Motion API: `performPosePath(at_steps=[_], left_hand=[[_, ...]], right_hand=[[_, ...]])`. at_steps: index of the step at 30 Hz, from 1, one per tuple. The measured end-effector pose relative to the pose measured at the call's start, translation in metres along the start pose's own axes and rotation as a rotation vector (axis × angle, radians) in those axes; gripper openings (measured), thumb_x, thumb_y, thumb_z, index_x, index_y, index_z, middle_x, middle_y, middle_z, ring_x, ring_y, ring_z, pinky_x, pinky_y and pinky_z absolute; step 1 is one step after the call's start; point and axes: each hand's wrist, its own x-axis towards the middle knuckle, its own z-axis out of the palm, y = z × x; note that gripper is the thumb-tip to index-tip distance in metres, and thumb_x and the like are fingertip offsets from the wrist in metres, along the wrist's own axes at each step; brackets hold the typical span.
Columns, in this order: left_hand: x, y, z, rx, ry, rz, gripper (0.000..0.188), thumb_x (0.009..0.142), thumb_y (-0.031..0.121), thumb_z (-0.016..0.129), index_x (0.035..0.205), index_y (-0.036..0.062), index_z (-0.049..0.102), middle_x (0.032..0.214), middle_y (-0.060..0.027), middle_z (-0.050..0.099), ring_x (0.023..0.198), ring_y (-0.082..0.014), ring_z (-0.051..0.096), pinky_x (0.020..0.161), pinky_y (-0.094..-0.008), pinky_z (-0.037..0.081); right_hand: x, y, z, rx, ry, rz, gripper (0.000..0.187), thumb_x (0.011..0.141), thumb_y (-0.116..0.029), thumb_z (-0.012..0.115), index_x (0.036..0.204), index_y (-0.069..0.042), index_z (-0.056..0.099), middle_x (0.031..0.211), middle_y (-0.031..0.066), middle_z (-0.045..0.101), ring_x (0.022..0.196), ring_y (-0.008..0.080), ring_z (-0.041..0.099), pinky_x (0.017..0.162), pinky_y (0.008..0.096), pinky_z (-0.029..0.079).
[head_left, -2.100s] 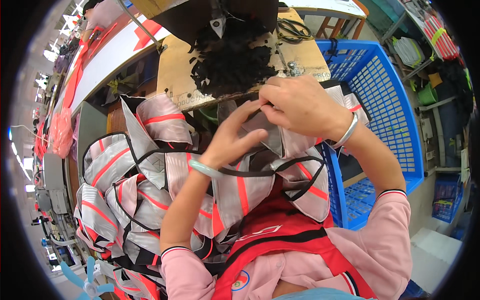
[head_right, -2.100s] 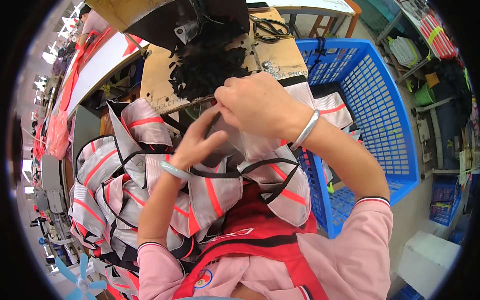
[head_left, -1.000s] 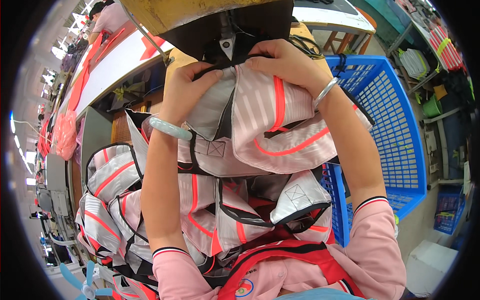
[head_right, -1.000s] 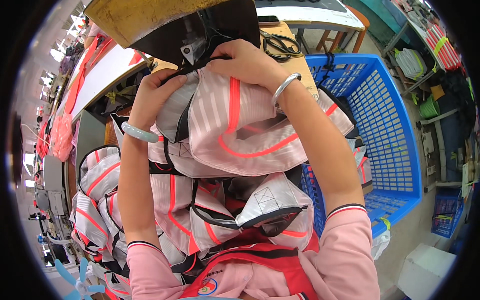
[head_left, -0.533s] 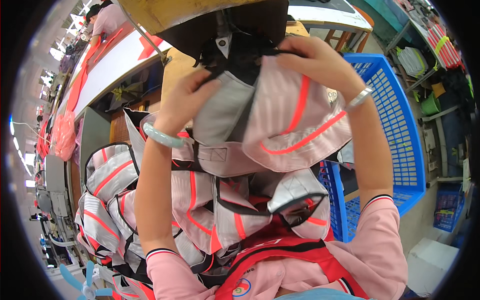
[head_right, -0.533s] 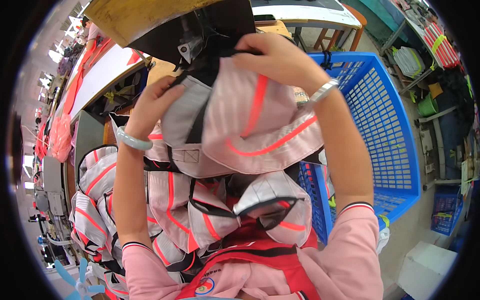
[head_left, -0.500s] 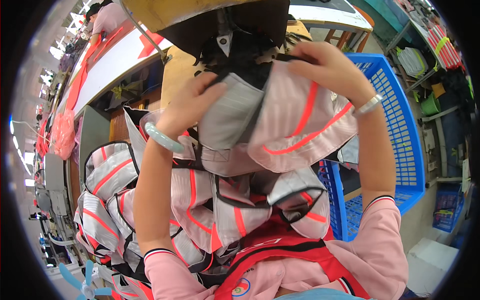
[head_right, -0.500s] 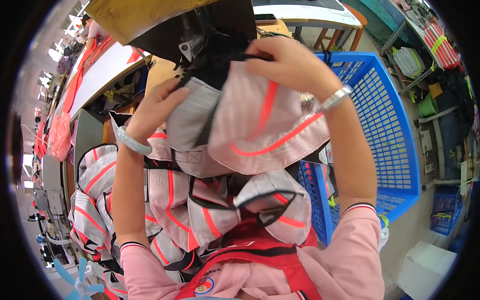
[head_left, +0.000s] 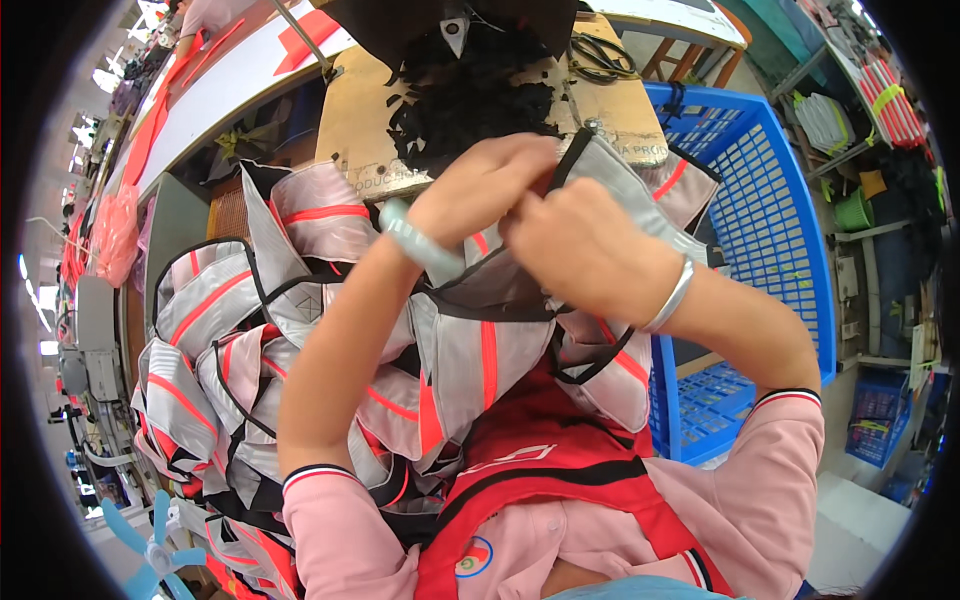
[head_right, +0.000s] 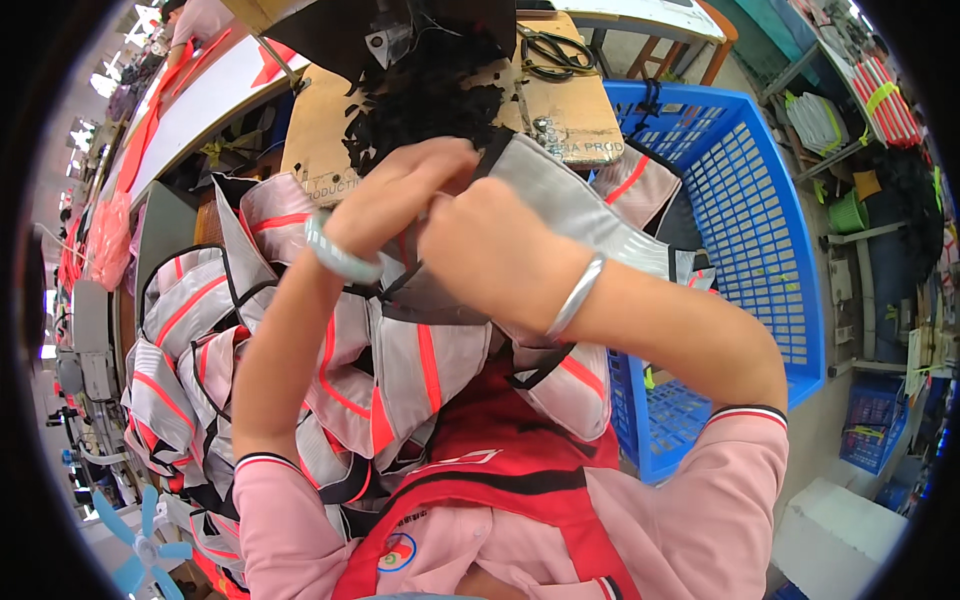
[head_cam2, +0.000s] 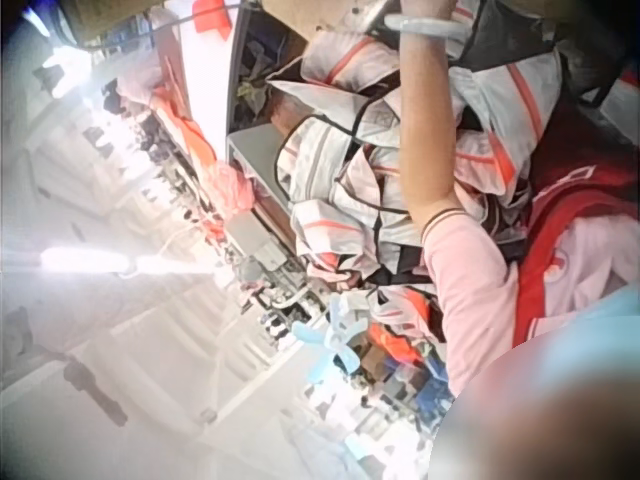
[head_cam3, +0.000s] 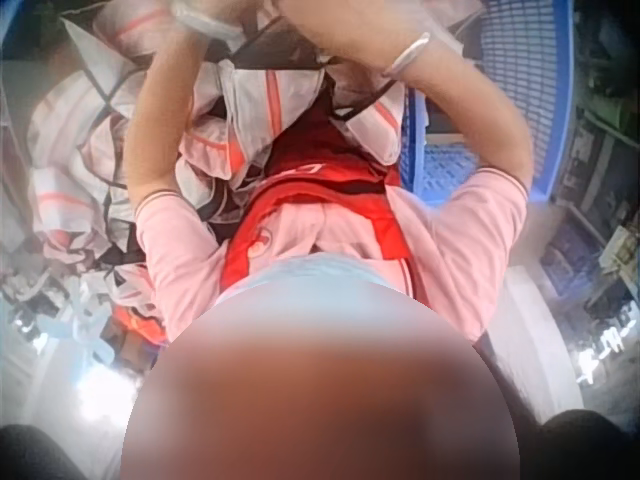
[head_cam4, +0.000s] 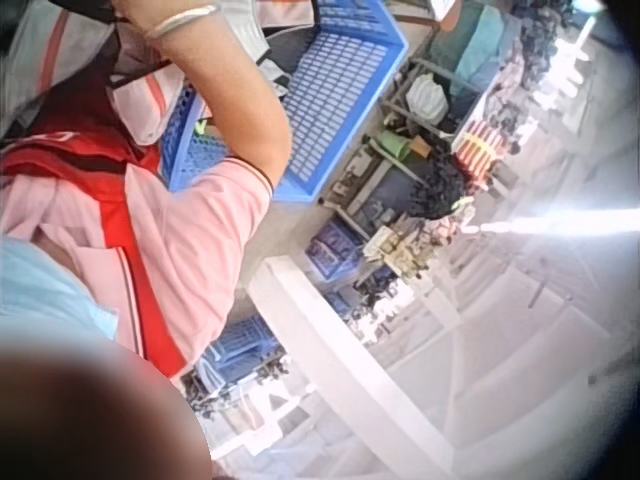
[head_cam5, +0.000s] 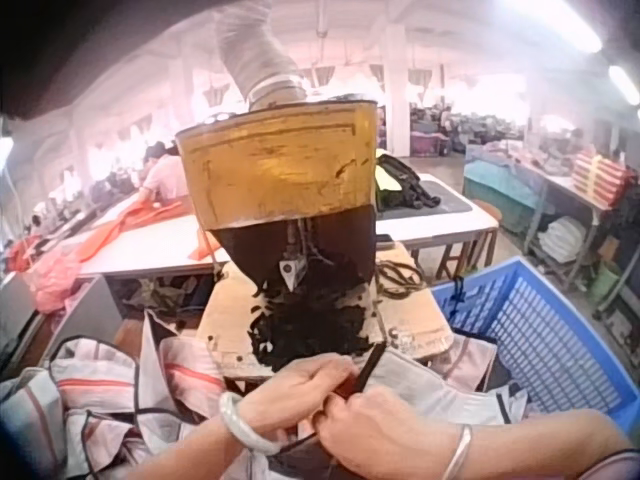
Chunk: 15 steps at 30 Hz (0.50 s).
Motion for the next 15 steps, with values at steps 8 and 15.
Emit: performPosePath(at_steps=[8,15], left_hand=[[-0.095,-0.056,0.034,0.198,0.292,-0.093,0.026,0.087,0.012,0.062,0.108,-0.0028,0.063,0.096,-0.0162,0.066,0.085,-0.0271,0.065,0.076,-0.0323,0.050],[-0.090,-0.046,0.012,0.106,0.135,-0.065,0.021,0.087,0.015,0.065,0.099,-0.0028,0.065,0.079,-0.0131,0.062,0.074,-0.0221,0.061,0.068,-0.0324,0.048]], right_hand=[[-0.016,0.028,0.003,0.466,0.136,0.213,0.013,0.086,-0.018,0.062,0.088,-0.006,0.061,0.084,0.0100,0.063,0.073,0.0312,0.063,0.063,0.0398,0.049],[-0.013,0.043,-0.013,0.445,0.104,0.207,0.015,0.086,-0.020,0.061,0.090,-0.006,0.063,0.085,0.0100,0.064,0.078,0.0312,0.064,0.066,0.0411,0.049]])
